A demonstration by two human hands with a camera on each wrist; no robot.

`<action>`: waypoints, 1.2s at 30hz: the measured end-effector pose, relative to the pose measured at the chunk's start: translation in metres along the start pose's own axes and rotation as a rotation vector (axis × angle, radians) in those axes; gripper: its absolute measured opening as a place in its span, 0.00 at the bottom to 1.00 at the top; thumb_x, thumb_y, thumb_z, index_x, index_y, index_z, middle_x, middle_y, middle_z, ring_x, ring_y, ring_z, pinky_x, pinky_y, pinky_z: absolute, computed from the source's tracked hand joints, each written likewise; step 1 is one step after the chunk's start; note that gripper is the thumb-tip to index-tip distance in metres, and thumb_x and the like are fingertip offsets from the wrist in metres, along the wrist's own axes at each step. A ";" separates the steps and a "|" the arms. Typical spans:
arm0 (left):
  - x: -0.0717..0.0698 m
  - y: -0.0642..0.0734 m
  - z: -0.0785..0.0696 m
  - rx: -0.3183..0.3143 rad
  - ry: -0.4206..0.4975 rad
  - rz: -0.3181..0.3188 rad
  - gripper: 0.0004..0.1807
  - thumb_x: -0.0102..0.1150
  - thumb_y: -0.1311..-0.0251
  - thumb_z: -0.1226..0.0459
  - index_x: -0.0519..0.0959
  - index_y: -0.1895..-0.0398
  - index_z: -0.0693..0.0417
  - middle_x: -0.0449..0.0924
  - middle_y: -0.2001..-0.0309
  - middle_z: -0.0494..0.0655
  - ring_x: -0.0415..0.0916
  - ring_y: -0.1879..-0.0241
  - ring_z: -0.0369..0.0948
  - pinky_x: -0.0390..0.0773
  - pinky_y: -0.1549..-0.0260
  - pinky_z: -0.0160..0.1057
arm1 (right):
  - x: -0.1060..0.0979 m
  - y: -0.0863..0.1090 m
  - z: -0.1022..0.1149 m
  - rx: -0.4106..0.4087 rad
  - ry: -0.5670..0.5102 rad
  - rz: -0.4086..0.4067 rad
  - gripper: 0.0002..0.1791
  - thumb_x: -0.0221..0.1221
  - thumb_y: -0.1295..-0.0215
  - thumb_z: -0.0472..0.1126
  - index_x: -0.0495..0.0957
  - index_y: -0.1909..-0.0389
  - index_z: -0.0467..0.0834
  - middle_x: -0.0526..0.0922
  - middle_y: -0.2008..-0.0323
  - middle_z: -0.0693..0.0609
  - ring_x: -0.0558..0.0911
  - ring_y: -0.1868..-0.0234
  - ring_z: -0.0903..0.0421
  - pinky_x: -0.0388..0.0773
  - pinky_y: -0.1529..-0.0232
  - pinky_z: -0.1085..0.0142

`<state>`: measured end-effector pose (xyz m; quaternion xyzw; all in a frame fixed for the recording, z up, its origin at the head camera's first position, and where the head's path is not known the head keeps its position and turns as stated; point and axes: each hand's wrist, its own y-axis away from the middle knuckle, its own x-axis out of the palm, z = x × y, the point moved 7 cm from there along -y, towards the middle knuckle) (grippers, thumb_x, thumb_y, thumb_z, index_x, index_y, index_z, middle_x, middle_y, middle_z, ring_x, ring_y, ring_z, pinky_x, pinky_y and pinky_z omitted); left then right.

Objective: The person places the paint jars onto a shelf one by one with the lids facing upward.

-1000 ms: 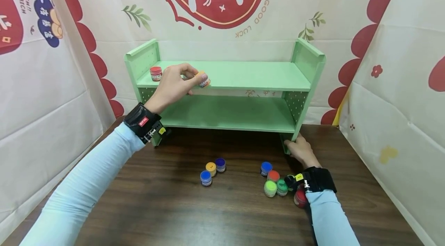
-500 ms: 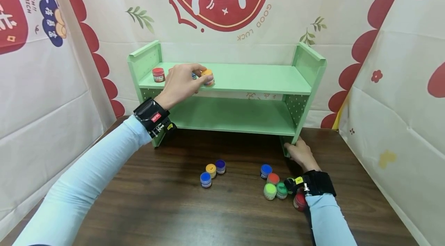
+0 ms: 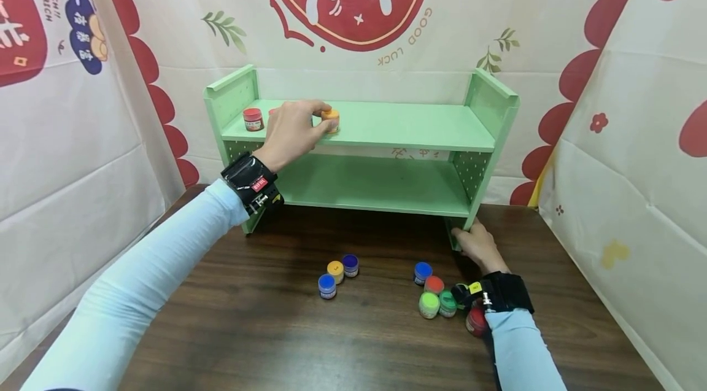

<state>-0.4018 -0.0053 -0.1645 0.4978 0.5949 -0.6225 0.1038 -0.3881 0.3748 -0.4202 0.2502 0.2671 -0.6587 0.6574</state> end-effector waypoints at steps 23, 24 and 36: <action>0.051 0.121 0.000 0.226 0.376 -0.223 0.10 0.57 0.28 0.60 0.84 0.56 0.56 0.89 0.60 0.50 0.74 0.82 0.34 0.73 0.79 0.29 | 0.000 0.000 -0.001 0.010 -0.008 0.000 0.30 0.47 0.22 0.42 0.56 0.31 0.24 0.70 0.44 0.23 0.81 0.54 0.39 0.84 0.64 0.59; 0.059 0.128 0.002 0.204 0.393 -0.181 0.11 0.57 0.27 0.59 0.85 0.56 0.55 0.89 0.60 0.48 0.74 0.82 0.32 0.73 0.78 0.28 | 0.000 0.000 -0.001 0.013 -0.009 0.000 0.30 0.46 0.22 0.42 0.56 0.31 0.24 0.70 0.44 0.23 0.81 0.54 0.40 0.84 0.64 0.60; 0.101 0.155 0.021 0.050 0.450 0.129 0.12 0.54 0.24 0.53 0.85 0.52 0.46 0.86 0.72 0.41 0.71 0.87 0.23 0.75 0.71 0.33 | 0.001 -0.001 0.001 0.028 -0.009 0.008 0.29 0.47 0.23 0.42 0.58 0.33 0.24 0.73 0.47 0.24 0.82 0.62 0.49 0.84 0.66 0.62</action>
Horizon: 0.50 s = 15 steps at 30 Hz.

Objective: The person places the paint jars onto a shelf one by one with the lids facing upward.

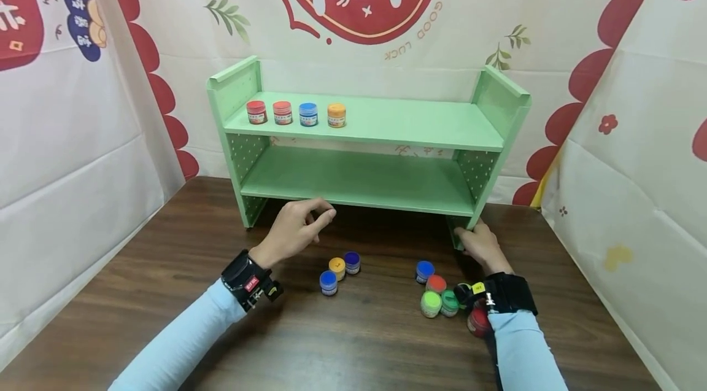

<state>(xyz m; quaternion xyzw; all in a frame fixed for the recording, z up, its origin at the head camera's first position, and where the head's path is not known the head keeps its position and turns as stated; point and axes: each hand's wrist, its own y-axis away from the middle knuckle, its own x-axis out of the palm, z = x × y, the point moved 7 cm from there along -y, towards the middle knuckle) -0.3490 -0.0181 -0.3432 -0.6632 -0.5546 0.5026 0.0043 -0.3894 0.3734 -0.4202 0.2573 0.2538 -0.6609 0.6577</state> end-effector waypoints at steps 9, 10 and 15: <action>0.012 0.001 0.003 -0.063 -0.144 0.305 0.15 0.60 0.28 0.50 0.83 0.46 0.45 0.89 0.61 0.40 0.76 0.79 0.27 0.77 0.69 0.35 | -0.003 0.001 0.003 0.008 0.013 0.011 0.29 0.46 0.23 0.43 0.59 0.34 0.24 0.74 0.52 0.28 0.80 0.67 0.55 0.83 0.68 0.63; 0.014 0.003 0.004 -0.071 -0.150 0.348 0.16 0.61 0.29 0.50 0.83 0.45 0.46 0.89 0.59 0.41 0.77 0.79 0.28 0.78 0.69 0.35 | -0.003 0.001 0.004 0.009 0.011 0.016 0.29 0.45 0.23 0.43 0.58 0.33 0.24 0.74 0.51 0.28 0.80 0.66 0.55 0.83 0.67 0.63; 0.024 0.011 0.006 -0.098 -0.133 0.513 0.19 0.64 0.30 0.51 0.82 0.42 0.47 0.89 0.59 0.43 0.82 0.81 0.34 0.79 0.72 0.35 | -0.002 0.002 0.008 0.003 0.002 0.037 0.27 0.45 0.23 0.43 0.59 0.35 0.25 0.73 0.52 0.29 0.80 0.66 0.53 0.83 0.67 0.61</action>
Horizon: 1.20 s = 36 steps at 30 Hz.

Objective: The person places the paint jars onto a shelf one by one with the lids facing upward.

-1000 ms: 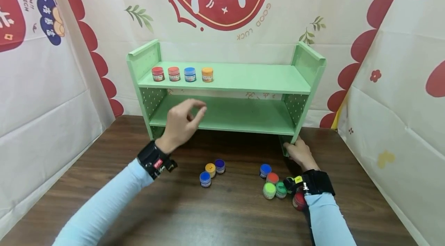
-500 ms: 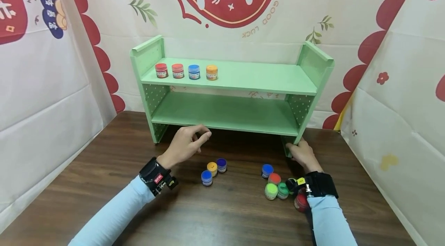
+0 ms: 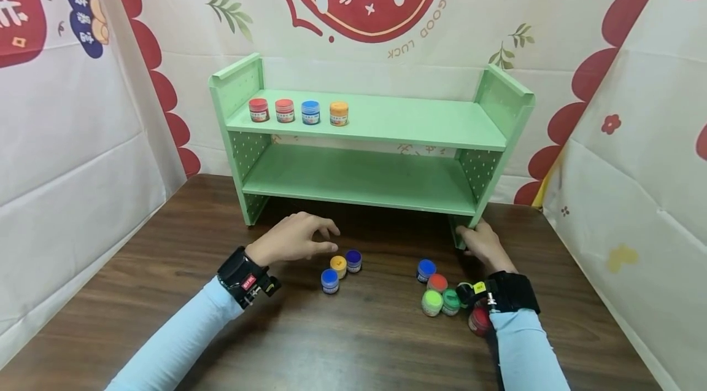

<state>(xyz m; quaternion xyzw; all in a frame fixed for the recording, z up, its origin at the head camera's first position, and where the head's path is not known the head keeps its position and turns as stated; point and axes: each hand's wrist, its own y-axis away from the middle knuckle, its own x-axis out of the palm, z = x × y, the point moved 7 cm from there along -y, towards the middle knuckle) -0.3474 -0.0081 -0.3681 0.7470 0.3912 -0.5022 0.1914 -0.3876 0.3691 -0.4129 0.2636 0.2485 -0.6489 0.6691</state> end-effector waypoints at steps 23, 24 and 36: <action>0.030 0.000 -0.011 0.024 0.056 0.103 0.20 0.65 0.31 0.53 0.82 0.39 0.46 0.88 0.51 0.45 0.79 0.84 0.32 0.79 0.80 0.33 | -0.019 0.014 0.021 0.008 0.304 0.100 0.25 0.48 0.22 0.46 0.69 0.45 0.24 0.79 0.62 0.34 0.81 0.63 0.45 0.77 0.61 0.55; 0.031 0.000 -0.010 0.022 0.055 0.104 0.20 0.65 0.31 0.53 0.82 0.39 0.46 0.88 0.51 0.45 0.79 0.84 0.32 0.79 0.80 0.33 | -0.020 0.016 0.023 0.003 0.335 0.092 0.25 0.49 0.23 0.46 0.70 0.46 0.25 0.78 0.62 0.36 0.79 0.62 0.44 0.76 0.61 0.55; 0.032 -0.002 -0.014 0.054 -0.080 0.060 0.17 0.67 0.33 0.52 0.85 0.44 0.45 0.88 0.56 0.41 0.80 0.67 0.30 0.77 0.76 0.29 | -0.029 0.020 0.032 0.026 0.408 0.006 0.23 0.55 0.27 0.46 0.73 0.52 0.26 0.79 0.64 0.36 0.76 0.64 0.42 0.75 0.64 0.51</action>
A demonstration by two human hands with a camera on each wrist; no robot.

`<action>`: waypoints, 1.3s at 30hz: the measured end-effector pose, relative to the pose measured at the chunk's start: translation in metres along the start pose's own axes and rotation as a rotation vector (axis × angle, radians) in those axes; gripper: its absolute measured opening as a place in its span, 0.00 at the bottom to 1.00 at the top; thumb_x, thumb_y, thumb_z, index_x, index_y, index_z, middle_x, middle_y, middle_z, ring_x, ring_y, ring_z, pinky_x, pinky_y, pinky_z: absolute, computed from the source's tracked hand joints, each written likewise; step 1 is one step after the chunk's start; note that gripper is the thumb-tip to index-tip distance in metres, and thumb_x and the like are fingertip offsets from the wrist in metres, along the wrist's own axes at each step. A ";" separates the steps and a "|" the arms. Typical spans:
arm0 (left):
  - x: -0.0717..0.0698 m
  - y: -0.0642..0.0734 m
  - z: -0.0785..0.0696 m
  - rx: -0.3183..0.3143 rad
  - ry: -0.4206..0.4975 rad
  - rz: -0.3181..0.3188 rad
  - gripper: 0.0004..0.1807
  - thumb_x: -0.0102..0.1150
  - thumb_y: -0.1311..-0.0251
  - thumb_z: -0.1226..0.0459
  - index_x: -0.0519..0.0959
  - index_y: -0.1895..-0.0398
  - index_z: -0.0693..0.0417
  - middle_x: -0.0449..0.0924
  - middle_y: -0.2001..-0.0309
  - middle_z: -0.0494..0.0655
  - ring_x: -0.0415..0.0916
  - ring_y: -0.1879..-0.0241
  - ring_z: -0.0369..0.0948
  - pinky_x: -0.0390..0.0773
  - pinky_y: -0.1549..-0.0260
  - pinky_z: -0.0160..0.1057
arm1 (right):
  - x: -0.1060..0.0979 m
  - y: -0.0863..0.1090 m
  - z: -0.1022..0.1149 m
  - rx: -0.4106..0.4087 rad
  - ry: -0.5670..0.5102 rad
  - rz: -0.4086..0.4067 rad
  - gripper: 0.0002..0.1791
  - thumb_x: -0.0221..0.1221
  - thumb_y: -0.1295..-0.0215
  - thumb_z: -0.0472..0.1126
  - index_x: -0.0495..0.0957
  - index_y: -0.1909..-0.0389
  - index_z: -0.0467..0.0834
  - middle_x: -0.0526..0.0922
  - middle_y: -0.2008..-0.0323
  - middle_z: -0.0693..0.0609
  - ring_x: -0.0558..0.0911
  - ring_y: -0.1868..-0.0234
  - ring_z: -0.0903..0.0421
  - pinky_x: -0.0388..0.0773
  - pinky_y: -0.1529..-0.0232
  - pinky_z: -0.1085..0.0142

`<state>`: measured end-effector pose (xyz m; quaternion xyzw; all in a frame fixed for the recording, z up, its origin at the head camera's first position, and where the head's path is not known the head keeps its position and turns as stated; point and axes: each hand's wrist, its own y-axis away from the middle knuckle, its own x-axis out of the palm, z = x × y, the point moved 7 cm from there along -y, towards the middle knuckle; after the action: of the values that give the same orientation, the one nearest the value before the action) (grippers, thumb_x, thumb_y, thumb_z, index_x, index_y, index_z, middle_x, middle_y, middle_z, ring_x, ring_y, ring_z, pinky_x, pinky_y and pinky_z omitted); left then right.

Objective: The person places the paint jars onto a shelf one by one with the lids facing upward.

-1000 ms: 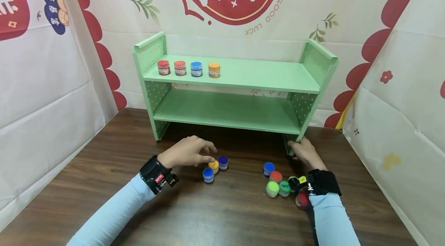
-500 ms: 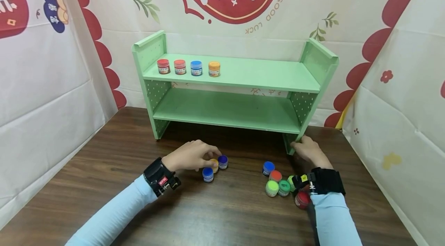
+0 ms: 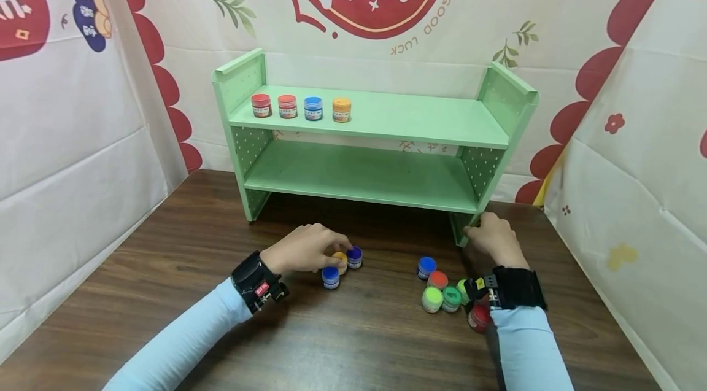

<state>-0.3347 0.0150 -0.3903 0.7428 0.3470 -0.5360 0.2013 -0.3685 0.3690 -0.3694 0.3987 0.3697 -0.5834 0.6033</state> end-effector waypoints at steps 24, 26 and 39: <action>-0.016 0.003 0.027 -0.102 -0.162 -0.104 0.11 0.70 0.38 0.54 0.86 0.55 0.46 0.83 0.64 0.41 0.72 0.72 0.36 0.68 0.78 0.35 | 0.000 0.002 0.004 0.005 -0.058 0.028 0.21 0.52 0.25 0.45 0.72 0.52 0.27 0.79 0.66 0.40 0.78 0.65 0.45 0.75 0.65 0.56; -0.017 0.002 0.026 -0.087 -0.159 -0.114 0.08 0.71 0.38 0.56 0.87 0.57 0.46 0.84 0.64 0.40 0.73 0.72 0.36 0.70 0.77 0.34 | 0.001 0.003 0.003 0.004 -0.065 0.030 0.21 0.52 0.24 0.45 0.71 0.51 0.27 0.80 0.66 0.39 0.78 0.65 0.46 0.74 0.65 0.57; -0.015 0.003 0.031 -0.134 -0.143 -0.118 0.19 0.75 0.42 0.50 0.87 0.51 0.48 0.85 0.62 0.42 0.73 0.72 0.37 0.69 0.79 0.35 | 0.004 0.000 0.000 -0.006 -0.053 0.035 0.19 0.52 0.24 0.45 0.76 0.57 0.30 0.87 0.68 0.39 0.83 0.64 0.47 0.76 0.61 0.53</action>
<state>-0.3556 -0.0123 -0.3869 0.6659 0.4101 -0.5741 0.2427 -0.3683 0.3668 -0.3732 0.3878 0.3484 -0.5819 0.6243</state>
